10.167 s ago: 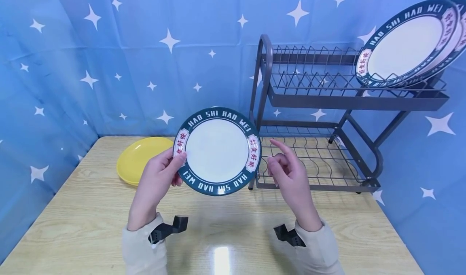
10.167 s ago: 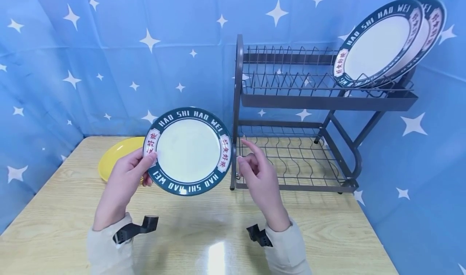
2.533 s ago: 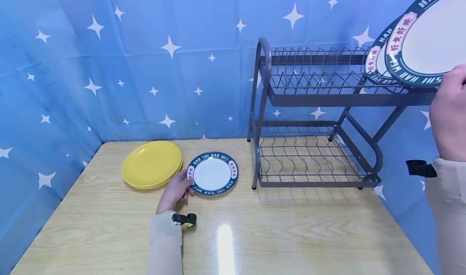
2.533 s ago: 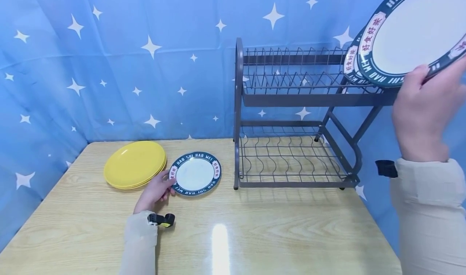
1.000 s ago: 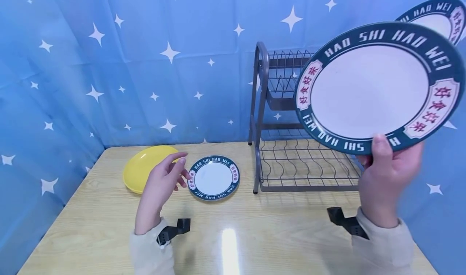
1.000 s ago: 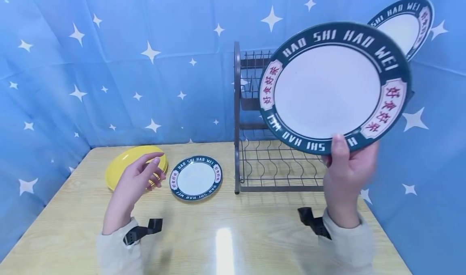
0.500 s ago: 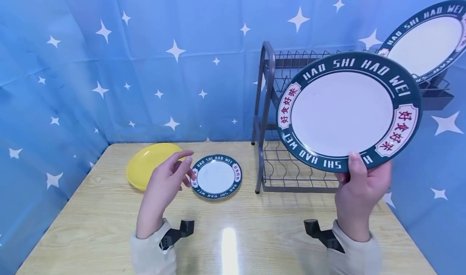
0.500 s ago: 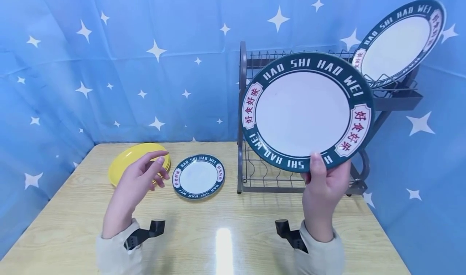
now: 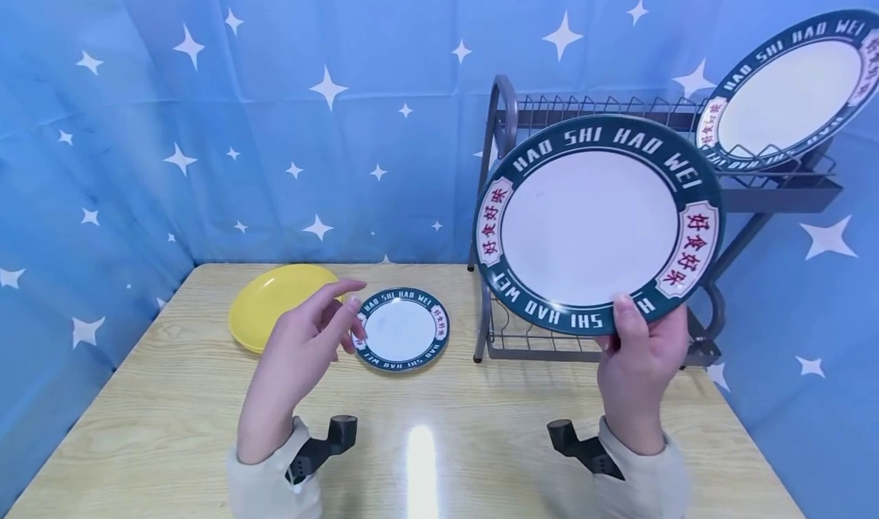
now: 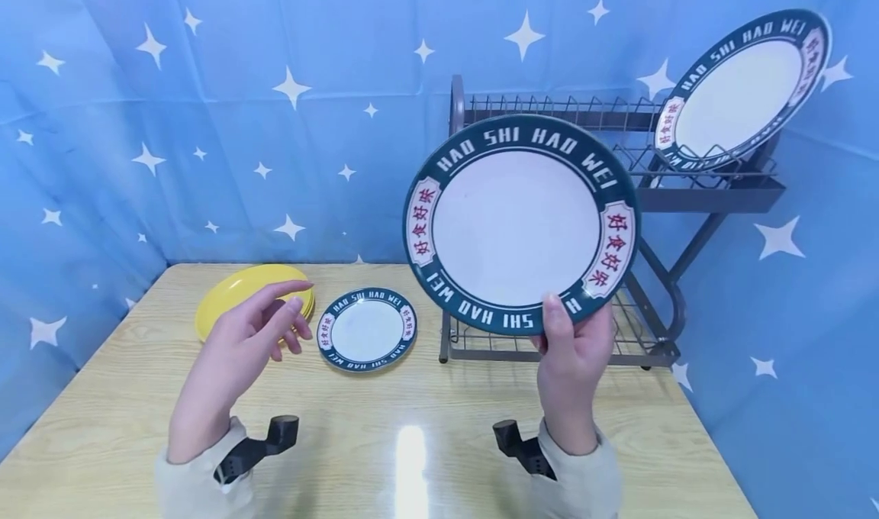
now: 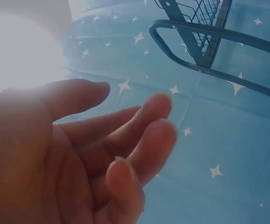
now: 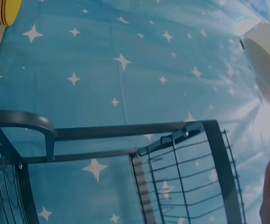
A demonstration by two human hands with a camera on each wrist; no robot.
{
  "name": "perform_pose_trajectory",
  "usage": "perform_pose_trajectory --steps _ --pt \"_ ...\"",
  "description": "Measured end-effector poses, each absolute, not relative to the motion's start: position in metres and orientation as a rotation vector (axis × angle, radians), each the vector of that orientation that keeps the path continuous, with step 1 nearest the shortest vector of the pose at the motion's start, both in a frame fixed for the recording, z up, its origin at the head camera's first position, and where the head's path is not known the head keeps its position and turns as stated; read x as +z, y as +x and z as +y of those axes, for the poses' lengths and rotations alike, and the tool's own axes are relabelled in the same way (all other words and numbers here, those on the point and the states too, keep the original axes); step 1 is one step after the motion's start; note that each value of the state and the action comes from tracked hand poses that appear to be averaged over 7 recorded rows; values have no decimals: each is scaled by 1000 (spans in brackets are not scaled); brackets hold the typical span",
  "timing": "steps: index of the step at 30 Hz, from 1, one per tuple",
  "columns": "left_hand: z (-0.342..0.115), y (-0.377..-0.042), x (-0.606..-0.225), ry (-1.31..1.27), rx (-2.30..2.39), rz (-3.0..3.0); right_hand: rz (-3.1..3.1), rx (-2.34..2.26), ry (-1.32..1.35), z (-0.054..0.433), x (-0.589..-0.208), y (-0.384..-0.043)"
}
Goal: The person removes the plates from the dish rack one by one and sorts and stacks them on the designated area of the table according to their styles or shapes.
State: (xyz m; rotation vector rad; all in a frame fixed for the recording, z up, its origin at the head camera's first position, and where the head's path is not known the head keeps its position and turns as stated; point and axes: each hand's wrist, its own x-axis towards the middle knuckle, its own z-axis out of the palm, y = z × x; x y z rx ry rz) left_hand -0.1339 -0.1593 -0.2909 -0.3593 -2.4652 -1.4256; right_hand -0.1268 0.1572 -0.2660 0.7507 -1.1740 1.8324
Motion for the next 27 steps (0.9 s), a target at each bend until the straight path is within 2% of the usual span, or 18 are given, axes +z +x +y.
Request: perform_pose_trajectory --steps 27 --pt "-139 -132 -286 -501 -1332 -2492 -1540 1698 819 155 -275 -132"
